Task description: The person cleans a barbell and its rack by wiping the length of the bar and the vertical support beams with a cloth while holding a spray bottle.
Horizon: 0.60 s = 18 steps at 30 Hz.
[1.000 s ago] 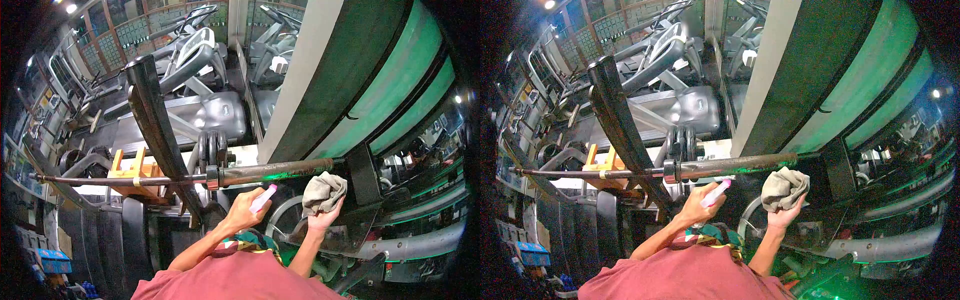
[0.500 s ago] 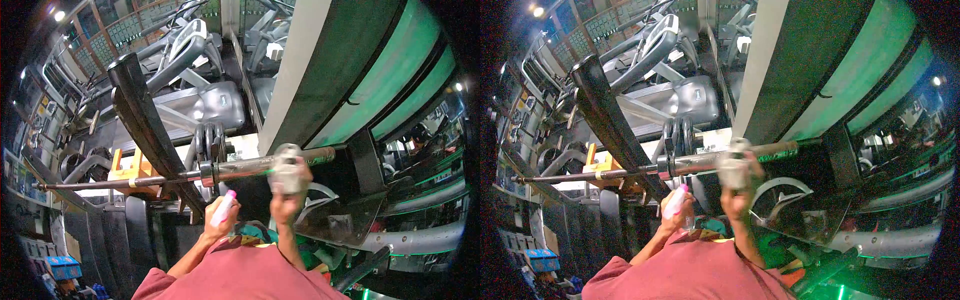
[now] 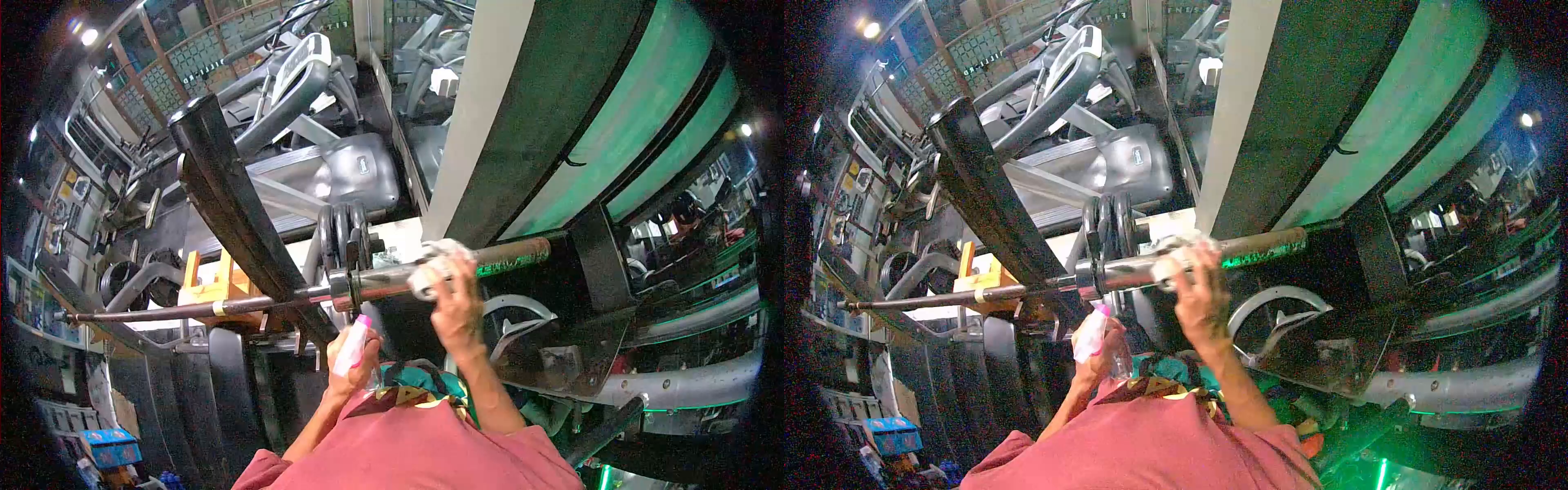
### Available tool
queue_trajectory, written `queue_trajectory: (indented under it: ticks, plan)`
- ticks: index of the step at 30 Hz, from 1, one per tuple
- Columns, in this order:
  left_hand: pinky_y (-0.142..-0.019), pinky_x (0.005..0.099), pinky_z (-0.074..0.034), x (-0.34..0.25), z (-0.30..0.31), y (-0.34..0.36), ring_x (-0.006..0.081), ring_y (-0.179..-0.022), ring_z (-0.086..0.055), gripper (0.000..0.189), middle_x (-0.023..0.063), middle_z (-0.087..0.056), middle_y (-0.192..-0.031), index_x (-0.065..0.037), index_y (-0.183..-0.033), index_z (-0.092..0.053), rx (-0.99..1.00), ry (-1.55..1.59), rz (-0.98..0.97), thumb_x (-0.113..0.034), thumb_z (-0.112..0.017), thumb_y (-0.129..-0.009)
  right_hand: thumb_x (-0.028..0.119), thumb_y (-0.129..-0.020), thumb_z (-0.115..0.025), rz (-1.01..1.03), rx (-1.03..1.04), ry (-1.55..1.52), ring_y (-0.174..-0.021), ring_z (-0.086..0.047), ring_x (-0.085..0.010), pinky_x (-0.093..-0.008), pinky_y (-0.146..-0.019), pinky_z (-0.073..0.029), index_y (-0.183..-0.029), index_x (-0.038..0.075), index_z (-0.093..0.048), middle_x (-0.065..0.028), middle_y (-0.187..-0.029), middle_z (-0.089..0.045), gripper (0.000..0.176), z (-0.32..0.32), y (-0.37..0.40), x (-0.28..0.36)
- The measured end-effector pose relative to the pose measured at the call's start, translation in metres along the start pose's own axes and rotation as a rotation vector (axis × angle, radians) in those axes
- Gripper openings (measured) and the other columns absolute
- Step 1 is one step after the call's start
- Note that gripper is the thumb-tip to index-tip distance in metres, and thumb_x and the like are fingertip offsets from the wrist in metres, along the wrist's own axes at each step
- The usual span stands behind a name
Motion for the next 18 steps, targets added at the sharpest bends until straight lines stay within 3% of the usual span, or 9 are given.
queue_trajectory:
  ticks: [4,7,8,9,11,13,15,16,18]
  plan:
    - [-0.05,0.0263,-0.048,0.002,0.001,0.002,0.0131,-0.05,-0.06,0.012,0.0073,-0.062,-0.072,0.0,-0.087,-0.062,0.004,-0.015,0.003,-0.012,-0.063,-0.089,-0.011,-0.072,-0.06,-0.175,-0.183,0.154,-0.136,-0.035,-0.0357,-0.0583,-0.116,-0.019,-0.121,0.013,-0.056,-0.0124,-0.131,-0.047,0.056,0.013,0.006,-0.057]
    - [-0.05,0.0263,-0.047,0.005,0.003,0.005,0.0126,-0.05,-0.06,0.01,0.0076,-0.063,-0.074,0.0,-0.085,-0.062,-0.017,-0.063,-0.054,-0.01,-0.062,-0.088,-0.013,-0.072,-0.059,-0.23,-0.284,0.066,-0.137,-0.033,-0.039,-0.0574,-0.115,-0.021,-0.125,0.012,-0.055,-0.0149,-0.134,-0.045,0.059,0.008,0.005,-0.049]
    - [-0.05,0.0263,-0.047,0.006,0.003,0.007,0.0123,-0.05,-0.059,0.009,0.0082,-0.063,-0.074,0.001,-0.086,-0.061,-0.019,0.033,0.042,-0.009,-0.061,-0.087,-0.011,-0.071,-0.059,-0.223,-0.292,-0.06,-0.137,-0.032,-0.0411,-0.0552,-0.115,-0.022,-0.128,0.011,-0.053,-0.0181,-0.14,-0.04,0.061,-0.004,0.006,-0.035]
    - [-0.05,0.0263,-0.047,0.007,0.002,0.009,0.0121,-0.05,-0.059,0.009,0.0088,-0.063,-0.074,0.001,-0.087,-0.061,-0.017,0.129,0.138,-0.007,-0.061,-0.087,-0.01,-0.072,-0.059,-0.168,-0.185,-0.039,-0.137,-0.031,-0.0435,-0.056,-0.115,-0.021,-0.13,0.012,-0.051,-0.0219,-0.144,-0.035,0.063,-0.014,0.007,-0.018]
    - [-0.05,0.0266,-0.047,0.007,0.001,0.008,0.0124,-0.05,-0.059,0.009,0.0091,-0.063,-0.074,0.002,-0.088,-0.061,-0.036,0.152,0.123,-0.007,-0.06,-0.087,-0.002,-0.07,-0.065,-0.038,-0.063,-0.026,-0.136,-0.033,-0.0433,-0.0583,-0.114,-0.02,-0.126,0.014,-0.055,-0.0257,-0.142,-0.037,0.06,-0.026,0.01,0.02]
    - [-0.05,0.0268,-0.048,0.006,0.003,0.006,0.0126,-0.05,-0.059,0.009,0.0093,-0.064,-0.073,0.002,-0.089,-0.06,-0.059,0.169,0.109,-0.007,-0.06,-0.086,0.004,-0.075,-0.064,0.108,-0.017,-0.165,-0.134,-0.039,-0.0377,-0.0572,-0.113,-0.025,-0.121,0.02,-0.06,-0.0165,-0.132,-0.049,0.049,-0.038,0.011,0.049]
    - [-0.051,0.0269,-0.048,0.001,0.006,0.003,0.0132,-0.05,-0.059,0.009,0.009,-0.064,-0.073,0.002,-0.089,-0.059,-0.068,0.022,0.005,-0.007,-0.061,-0.086,0.011,-0.085,-0.058,0.21,0.015,-0.259,-0.132,-0.042,-0.0331,-0.0556,-0.111,-0.03,-0.122,0.021,-0.06,-0.011,-0.129,-0.051,0.038,-0.031,0.005,0.064]
    - [-0.052,0.0276,-0.048,-0.001,0.007,0.003,0.0135,-0.05,-0.059,0.008,0.0088,-0.064,-0.07,0.001,-0.088,-0.059,-0.052,0.006,0.041,-0.007,-0.061,-0.086,0.012,-0.087,-0.055,0.188,0.043,-0.223,-0.132,-0.043,-0.032,-0.0527,-0.111,-0.033,-0.122,0.024,-0.06,-0.0102,-0.131,-0.05,0.037,-0.03,0.006,0.06]
    - [-0.052,0.0273,-0.048,0.004,0.008,-0.001,0.013,-0.05,-0.059,0.008,0.0084,-0.063,-0.067,0.001,-0.088,-0.058,-0.097,-0.017,-0.057,-0.007,-0.06,-0.086,0.005,-0.08,-0.058,0.139,0.005,-0.095,-0.131,-0.043,-0.0344,-0.0532,-0.11,-0.034,-0.121,0.02,-0.06,-0.0107,-0.13,-0.051,0.044,-0.026,0.004,0.041]
Point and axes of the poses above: each hand's wrist, its own y-axis away from the middle knuckle, its own z-axis out of the back of the hand, x = y × z, the point moved 1 cm from there along -y, towards the middle knuckle
